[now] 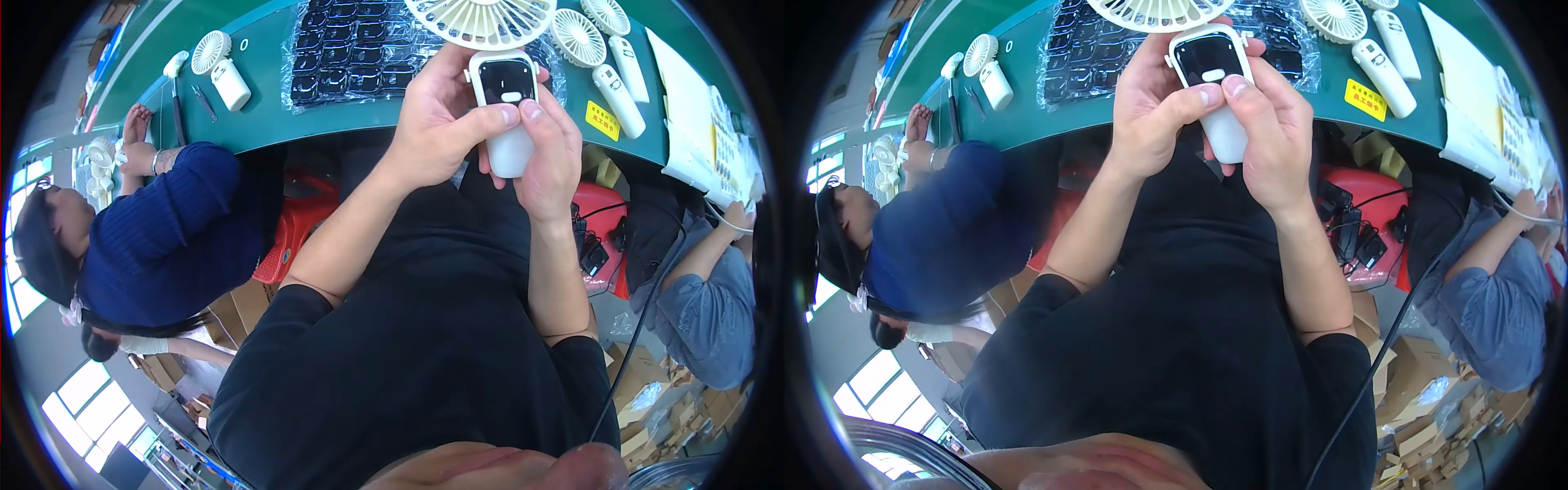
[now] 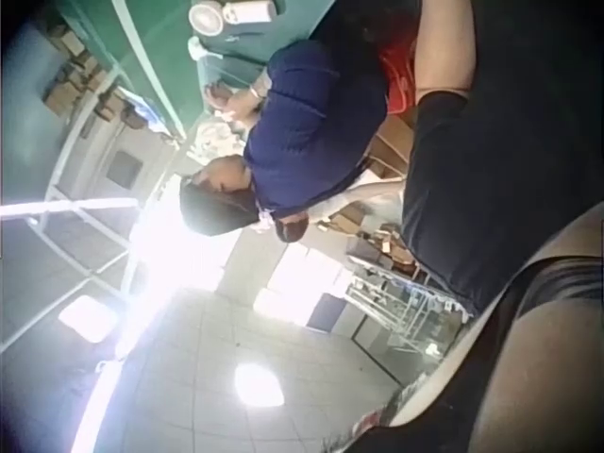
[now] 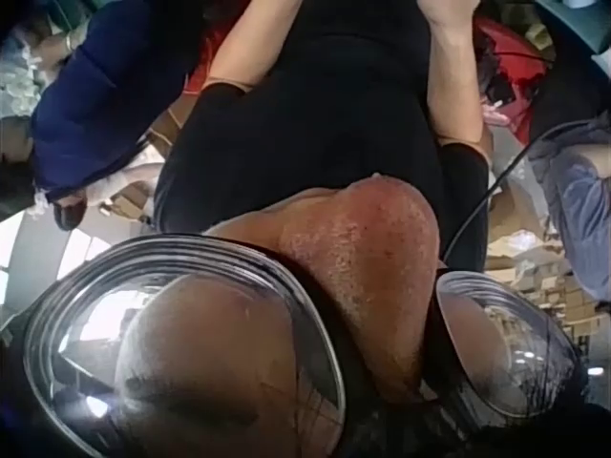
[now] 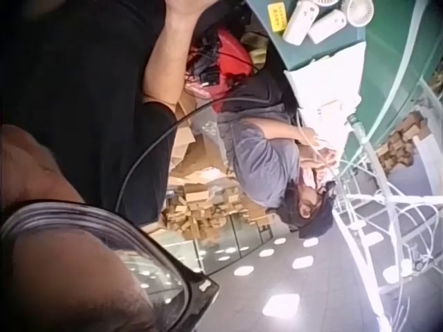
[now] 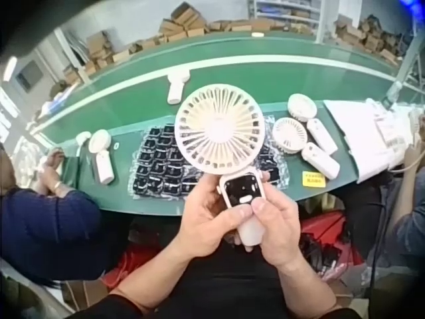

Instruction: Manually assembling portable handheld electric fans at a factory manual assembly station.

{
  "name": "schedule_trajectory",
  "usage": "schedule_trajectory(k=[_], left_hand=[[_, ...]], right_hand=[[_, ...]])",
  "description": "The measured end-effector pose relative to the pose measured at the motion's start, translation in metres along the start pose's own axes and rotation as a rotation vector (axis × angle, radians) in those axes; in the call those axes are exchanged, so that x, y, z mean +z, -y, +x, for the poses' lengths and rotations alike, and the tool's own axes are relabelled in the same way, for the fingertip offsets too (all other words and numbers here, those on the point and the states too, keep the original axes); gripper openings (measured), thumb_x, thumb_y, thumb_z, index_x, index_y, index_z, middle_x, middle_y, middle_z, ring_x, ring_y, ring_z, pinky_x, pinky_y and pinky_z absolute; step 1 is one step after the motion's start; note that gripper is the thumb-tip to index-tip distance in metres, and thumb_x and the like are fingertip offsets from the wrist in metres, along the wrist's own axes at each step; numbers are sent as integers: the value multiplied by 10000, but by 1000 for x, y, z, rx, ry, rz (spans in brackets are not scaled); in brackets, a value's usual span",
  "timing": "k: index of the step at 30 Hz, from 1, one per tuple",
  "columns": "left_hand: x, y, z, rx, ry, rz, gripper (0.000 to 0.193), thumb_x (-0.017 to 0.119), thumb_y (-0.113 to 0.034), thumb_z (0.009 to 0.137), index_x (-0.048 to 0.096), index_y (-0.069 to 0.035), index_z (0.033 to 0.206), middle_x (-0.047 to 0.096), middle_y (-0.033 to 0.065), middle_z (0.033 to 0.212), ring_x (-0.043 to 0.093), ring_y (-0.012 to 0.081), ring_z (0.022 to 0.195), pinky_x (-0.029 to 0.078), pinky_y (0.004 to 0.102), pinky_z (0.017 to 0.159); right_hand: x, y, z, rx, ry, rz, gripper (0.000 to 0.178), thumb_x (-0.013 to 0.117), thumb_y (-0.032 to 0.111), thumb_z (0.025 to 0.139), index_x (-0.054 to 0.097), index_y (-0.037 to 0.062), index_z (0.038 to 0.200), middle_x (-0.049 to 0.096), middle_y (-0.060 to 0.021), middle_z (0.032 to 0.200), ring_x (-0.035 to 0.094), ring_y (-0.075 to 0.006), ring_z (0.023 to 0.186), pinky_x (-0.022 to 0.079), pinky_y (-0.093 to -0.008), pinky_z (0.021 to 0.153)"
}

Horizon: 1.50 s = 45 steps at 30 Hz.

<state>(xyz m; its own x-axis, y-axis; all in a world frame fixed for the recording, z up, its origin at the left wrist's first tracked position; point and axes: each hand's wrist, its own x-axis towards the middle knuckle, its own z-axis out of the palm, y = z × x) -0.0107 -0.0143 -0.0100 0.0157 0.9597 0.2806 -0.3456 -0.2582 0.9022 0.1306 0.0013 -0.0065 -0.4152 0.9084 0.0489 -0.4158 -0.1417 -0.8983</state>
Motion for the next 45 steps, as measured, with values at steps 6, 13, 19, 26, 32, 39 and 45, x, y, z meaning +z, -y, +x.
schedule_trajectory(k=[6, 13, 19, 26, 32, 39, 45], left_hand=[[1, 14, -5, 31, -32, -101, 572, 644, -99, 875, 444, 18, 1398, 632, 277, 1261, 688, 290, 1076, 597, 370, 874], [-9, 24, -10, -93, -66, -151, 595, 646, -118, 865, 439, 20, 1405, 632, 284, 1253, 680, 293, 1098, 589, 369, 891], [-3, 15, -11, -17, -90, -75, 605, 640, -157, 878, 430, 38, 1411, 628, 280, 1262, 673, 300, 1113, 569, 384, 941], [-9, 31, -10, 38, -27, -79, 616, 660, -192, 877, 442, 45, 1403, 641, 271, 1242, 668, 294, 1120, 547, 390, 972], [-19, 27, 3, -15, 57, -214, 438, 674, -173, 885, 580, 42, 1254, 698, 230, 1120, 699, 259, 1025, 564, 361, 898], [-1, 30, 17, -65, -129, -39, 234, 652, -153, 920, 652, 24, 1073, 729, 173, 954, 721, 232, 916, 575, 351, 838], [1, 30, 23, -152, -134, -58, 281, 630, -196, 968, 647, 32, 1132, 728, 173, 965, 719, 236, 927, 575, 351, 846]], right_hand=[[4, -11, -7, -38, -2, 29, 315, 498, 256, 1036, 626, -23, 1106, 647, -71, 765, 600, -103, 505, 411, -202, 385], [-1, -16, -5, 98, -22, 44, 309, 502, 252, 1043, 622, -26, 1103, 639, -68, 741, 588, -103, 487, 407, -204, 378], [-2, -11, 0, 83, 2, 13, 343, 478, 276, 1051, 625, -32, 1084, 630, -78, 730, 577, -111, 483, 404, -215, 379], [2, -19, -15, -187, -102, -324, 421, 446, 336, 1057, 624, -46, 1041, 631, -92, 726, 564, -122, 473, 406, -219, 404], [-8, -27, -5, -109, -92, -272, 419, 440, 318, 1065, 636, -52, 1085, 632, -68, 718, 563, -101, 506, 413, -205, 441], [-7, -23, -7, -188, -135, -428, 380, 479, 287, 1054, 624, -54, 1137, 649, -73, 766, 566, -98, 525, 421, -204, 449], [-24, -8, -1, 95, -47, -164, 303, 560, 222, 1017, 611, -46, 1148, 663, -84, 815, 586, -95, 535, 431, -207, 447]])
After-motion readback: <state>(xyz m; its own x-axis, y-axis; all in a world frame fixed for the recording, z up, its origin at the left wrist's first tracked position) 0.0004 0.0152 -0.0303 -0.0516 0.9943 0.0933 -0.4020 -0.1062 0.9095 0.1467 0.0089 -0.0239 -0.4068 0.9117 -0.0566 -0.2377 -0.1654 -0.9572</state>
